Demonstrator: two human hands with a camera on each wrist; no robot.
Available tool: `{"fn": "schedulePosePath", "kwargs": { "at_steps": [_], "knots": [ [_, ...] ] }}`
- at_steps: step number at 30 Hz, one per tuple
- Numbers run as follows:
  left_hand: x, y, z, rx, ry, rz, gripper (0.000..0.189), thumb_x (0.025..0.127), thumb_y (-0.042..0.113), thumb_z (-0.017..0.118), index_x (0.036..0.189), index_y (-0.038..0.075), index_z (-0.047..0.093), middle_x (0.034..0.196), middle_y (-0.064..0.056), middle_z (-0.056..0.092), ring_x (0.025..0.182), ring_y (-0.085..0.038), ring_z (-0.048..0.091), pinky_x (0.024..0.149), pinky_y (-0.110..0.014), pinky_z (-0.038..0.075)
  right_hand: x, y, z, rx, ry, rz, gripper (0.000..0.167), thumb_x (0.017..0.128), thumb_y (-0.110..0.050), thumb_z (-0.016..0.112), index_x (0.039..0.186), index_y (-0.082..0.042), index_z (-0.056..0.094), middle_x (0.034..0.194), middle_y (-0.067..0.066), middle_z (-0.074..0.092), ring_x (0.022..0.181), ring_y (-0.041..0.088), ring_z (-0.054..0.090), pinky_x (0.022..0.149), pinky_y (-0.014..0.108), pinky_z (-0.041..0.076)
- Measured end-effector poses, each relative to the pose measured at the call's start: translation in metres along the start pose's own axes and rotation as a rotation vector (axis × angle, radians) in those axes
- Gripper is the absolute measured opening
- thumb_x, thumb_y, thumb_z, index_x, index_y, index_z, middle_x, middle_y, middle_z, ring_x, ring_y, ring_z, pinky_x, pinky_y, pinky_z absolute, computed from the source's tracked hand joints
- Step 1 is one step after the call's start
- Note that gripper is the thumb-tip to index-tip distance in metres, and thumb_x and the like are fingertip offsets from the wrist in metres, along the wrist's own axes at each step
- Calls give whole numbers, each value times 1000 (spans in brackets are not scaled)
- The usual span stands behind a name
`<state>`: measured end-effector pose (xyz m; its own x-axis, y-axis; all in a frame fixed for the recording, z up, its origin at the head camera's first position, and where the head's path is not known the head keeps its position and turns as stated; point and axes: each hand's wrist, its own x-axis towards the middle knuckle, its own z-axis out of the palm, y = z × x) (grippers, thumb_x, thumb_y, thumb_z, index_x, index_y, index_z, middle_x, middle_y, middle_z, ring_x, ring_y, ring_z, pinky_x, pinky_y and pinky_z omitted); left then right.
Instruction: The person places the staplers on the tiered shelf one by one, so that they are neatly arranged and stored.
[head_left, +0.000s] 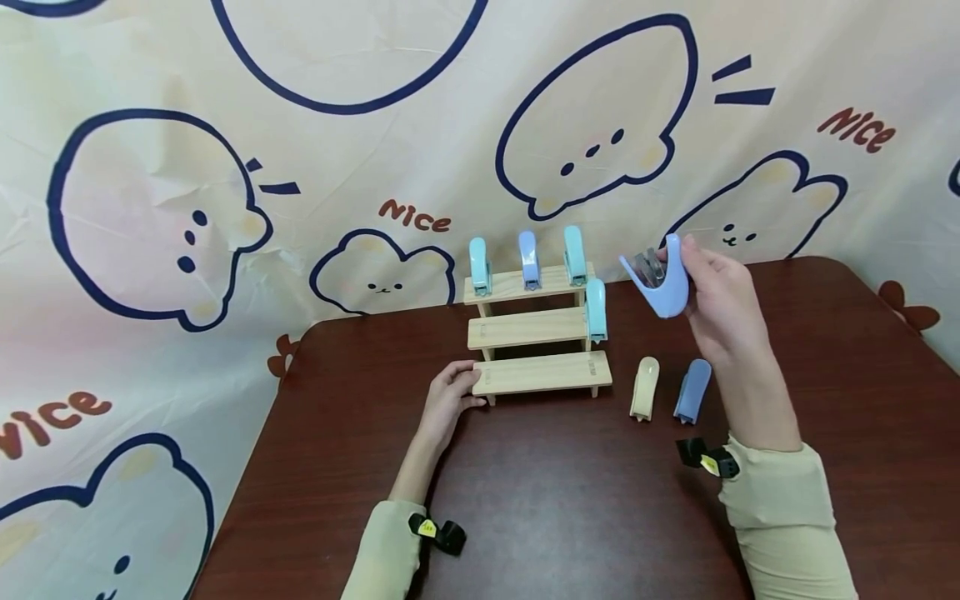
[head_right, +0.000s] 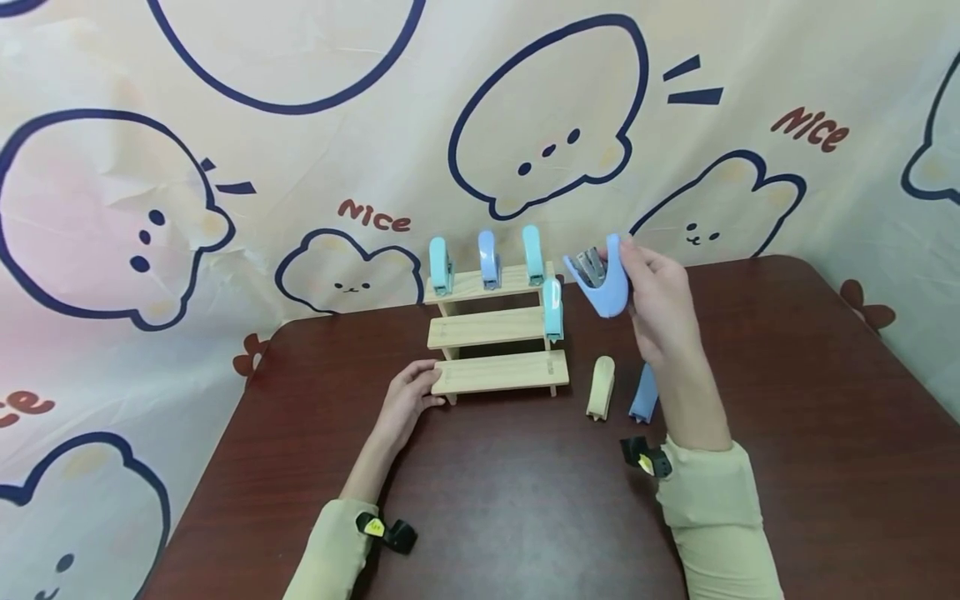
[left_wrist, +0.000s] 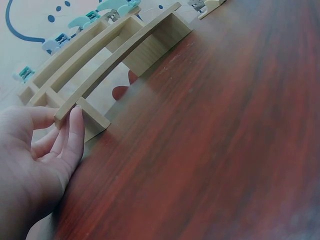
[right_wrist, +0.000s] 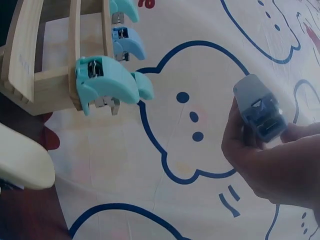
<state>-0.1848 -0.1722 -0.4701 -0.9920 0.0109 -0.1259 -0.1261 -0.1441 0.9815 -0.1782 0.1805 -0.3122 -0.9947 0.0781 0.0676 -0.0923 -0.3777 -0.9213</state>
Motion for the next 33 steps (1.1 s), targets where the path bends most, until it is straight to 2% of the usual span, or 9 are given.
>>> {"fn": "schedulePosePath", "kwargs": {
  "at_steps": [4, 9, 12, 17, 21, 24, 29, 33],
  "knots": [
    [-1, 1, 0, -2, 2, 0, 26, 102, 7, 61, 126, -5, 61, 103, -7, 63, 84, -15, 64, 65, -26, 59, -2, 2, 7, 18, -19, -2, 30, 101, -33, 67, 113, -8, 78, 151, 14, 40, 128, 22, 43, 88, 20, 55],
    [-1, 1, -1, 8, 0, 2, 27, 103, 8, 62, 126, -5, 61, 104, -8, 63, 85, -16, 64, 66, -26, 59, -3, 5, 18, 38, -43, -1, 15, 98, -25, 74, 101, -11, 80, 122, 9, 63, 99, 15, 62, 82, 19, 58],
    [-1, 1, -2, 10, 0, 6, 29, 102, 9, 62, 127, -6, 60, 105, -8, 63, 85, -16, 64, 66, -26, 59, -3, 7, 25, 55, -45, -6, 13, 98, -23, 75, 98, -11, 81, 110, 7, 68, 88, 12, 65, 81, 20, 58],
    [-1, 1, -1, 13, -7, 8, 29, 103, 10, 62, 128, -6, 60, 105, -8, 63, 86, -16, 65, 66, -26, 59, -2, 11, 39, 74, -44, -10, 11, 97, -19, 76, 92, -11, 81, 98, 3, 72, 79, 10, 66, 79, 21, 58],
    [0, 0, 0, 14, -6, 11, 29, 103, 9, 61, 127, -6, 60, 104, -8, 64, 86, -16, 65, 66, -26, 59, -1, 16, 48, 109, -31, -6, 11, 97, -13, 75, 88, -10, 80, 96, 4, 72, 79, 9, 69, 81, 21, 59],
    [0, -1, 0, 14, -5, 13, 29, 102, 9, 61, 127, -6, 60, 104, -8, 63, 86, -16, 65, 66, -26, 59, 1, 22, 54, 106, -3, 0, 9, 96, -13, 75, 89, -12, 80, 104, 5, 70, 85, 10, 70, 83, 21, 59],
    [-1, 0, 1, 11, -2, 8, 28, 102, 8, 62, 126, -5, 61, 104, -8, 63, 86, -16, 65, 65, -26, 59, 6, 35, 67, 14, 46, -21, 8, 97, -16, 75, 91, -12, 78, 104, 6, 70, 90, 14, 70, 84, 23, 60],
    [-1, 0, 1, 4, 2, 10, 27, 102, 8, 62, 125, -6, 61, 104, -8, 63, 85, -16, 65, 65, -26, 59, 11, 49, 75, -96, 63, -13, 12, 98, -19, 74, 96, -7, 74, 101, 6, 71, 89, 13, 72, 82, 24, 60]
  ]
}}
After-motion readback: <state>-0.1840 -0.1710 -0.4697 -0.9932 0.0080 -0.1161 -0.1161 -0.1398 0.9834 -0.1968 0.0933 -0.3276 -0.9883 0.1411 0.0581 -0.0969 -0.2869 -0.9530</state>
